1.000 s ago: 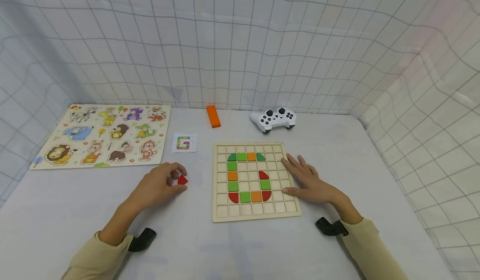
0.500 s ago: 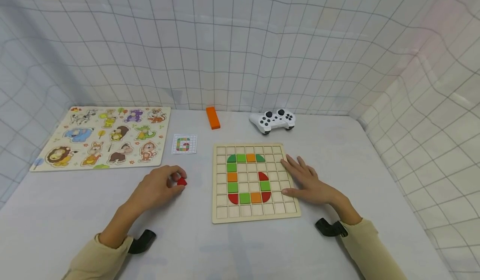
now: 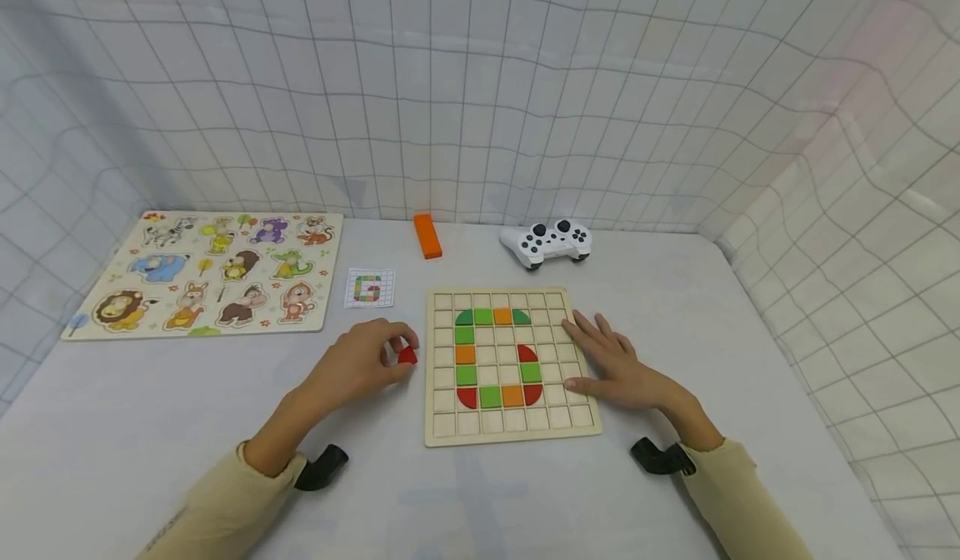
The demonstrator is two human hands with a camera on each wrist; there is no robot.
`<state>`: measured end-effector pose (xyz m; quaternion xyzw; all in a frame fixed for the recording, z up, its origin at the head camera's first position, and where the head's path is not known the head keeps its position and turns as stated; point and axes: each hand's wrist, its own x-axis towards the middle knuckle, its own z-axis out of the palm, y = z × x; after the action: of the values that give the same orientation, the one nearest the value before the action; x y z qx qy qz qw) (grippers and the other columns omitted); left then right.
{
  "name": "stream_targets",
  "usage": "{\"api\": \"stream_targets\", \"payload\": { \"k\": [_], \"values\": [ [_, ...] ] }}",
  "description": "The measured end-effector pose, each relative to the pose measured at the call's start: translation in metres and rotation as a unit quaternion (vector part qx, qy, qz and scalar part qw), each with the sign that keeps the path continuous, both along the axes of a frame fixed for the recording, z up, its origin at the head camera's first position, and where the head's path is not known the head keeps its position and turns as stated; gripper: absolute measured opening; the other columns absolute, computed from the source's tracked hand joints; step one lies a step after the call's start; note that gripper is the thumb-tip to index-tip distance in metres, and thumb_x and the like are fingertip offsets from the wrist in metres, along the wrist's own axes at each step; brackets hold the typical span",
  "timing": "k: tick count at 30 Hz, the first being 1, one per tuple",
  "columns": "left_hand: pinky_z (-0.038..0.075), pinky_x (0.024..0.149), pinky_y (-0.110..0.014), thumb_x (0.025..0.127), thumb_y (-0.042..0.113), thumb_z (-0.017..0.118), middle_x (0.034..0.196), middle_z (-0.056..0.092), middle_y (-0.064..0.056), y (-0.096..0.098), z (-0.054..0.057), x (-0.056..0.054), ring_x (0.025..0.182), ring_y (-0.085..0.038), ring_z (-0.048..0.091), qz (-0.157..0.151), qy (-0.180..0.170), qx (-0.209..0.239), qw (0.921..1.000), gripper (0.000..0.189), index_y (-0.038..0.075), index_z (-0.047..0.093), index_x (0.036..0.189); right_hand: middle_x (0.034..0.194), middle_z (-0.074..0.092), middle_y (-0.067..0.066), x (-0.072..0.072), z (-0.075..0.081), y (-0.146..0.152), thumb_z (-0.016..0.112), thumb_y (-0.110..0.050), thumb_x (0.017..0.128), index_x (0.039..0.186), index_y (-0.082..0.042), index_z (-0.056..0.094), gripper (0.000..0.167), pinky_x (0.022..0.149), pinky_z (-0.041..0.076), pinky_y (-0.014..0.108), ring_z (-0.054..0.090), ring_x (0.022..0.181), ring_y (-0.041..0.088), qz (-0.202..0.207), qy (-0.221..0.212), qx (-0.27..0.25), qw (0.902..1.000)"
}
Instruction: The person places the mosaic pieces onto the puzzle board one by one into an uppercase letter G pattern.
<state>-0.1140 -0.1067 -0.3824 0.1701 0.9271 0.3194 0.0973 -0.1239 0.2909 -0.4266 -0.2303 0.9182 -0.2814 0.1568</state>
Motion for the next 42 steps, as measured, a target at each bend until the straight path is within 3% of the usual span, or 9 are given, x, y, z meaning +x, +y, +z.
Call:
{"api": "stream_targets", "payload": {
  "k": [6, 21, 30, 42],
  "values": [
    [0.042, 0.059, -0.028, 0.085, 0.013, 0.076, 0.090, 0.063, -0.003, 0.028, 0.001, -0.010, 0.069, -0.015, 0.052, -0.028, 0.003, -0.011, 0.9995, 0.019, 0.012, 0.070, 0.103, 0.170, 0.000, 0.008, 0.000, 0.001, -0.001, 0.065, -0.045, 0.095, 0.162, -0.019, 0.013, 0.088, 0.116, -0.001, 0.064, -0.015, 0.153, 0.042, 0.000, -0.001, 0.010, 1.0000],
    [0.046, 0.064, -0.028, 0.088, 0.016, 0.074, 0.092, 0.065, -0.002, 0.092, 0.006, -0.034, 0.081, -0.017, 0.056, -0.101, 0.001, -0.073, 0.9922, 0.020, 0.015, 0.070, 0.108, 0.169, 0.001, 0.008, -0.001, 0.001, -0.007, 0.064, -0.045, 0.096, 0.162, -0.018, 0.014, 0.087, 0.115, -0.002, 0.065, -0.015, 0.152, 0.045, 0.003, 0.000, 0.012, 0.9999],
    [0.042, 0.056, -0.028, 0.087, 0.011, 0.072, 0.085, 0.063, 0.000, 0.112, -0.001, -0.040, 0.072, -0.016, 0.055, -0.098, -0.011, -0.078, 0.9921, 0.018, 0.013, 0.067, 0.104, 0.169, 0.001, 0.009, -0.001, -0.002, -0.004, 0.063, -0.045, 0.096, 0.162, -0.018, 0.013, 0.087, 0.115, -0.001, 0.066, -0.015, 0.152, 0.044, 0.002, 0.003, 0.018, 0.9998],
    [0.044, 0.060, -0.030, 0.083, 0.014, 0.079, 0.082, 0.061, 0.003, 0.125, -0.003, -0.042, 0.072, -0.016, 0.056, -0.091, -0.015, -0.091, 0.9916, 0.019, 0.012, 0.068, 0.098, 0.169, 0.001, 0.009, -0.001, 0.000, -0.002, 0.063, -0.044, 0.096, 0.162, -0.018, 0.013, 0.087, 0.115, -0.002, 0.065, -0.015, 0.152, 0.044, 0.000, 0.000, 0.016, 0.9999]
  ]
}}
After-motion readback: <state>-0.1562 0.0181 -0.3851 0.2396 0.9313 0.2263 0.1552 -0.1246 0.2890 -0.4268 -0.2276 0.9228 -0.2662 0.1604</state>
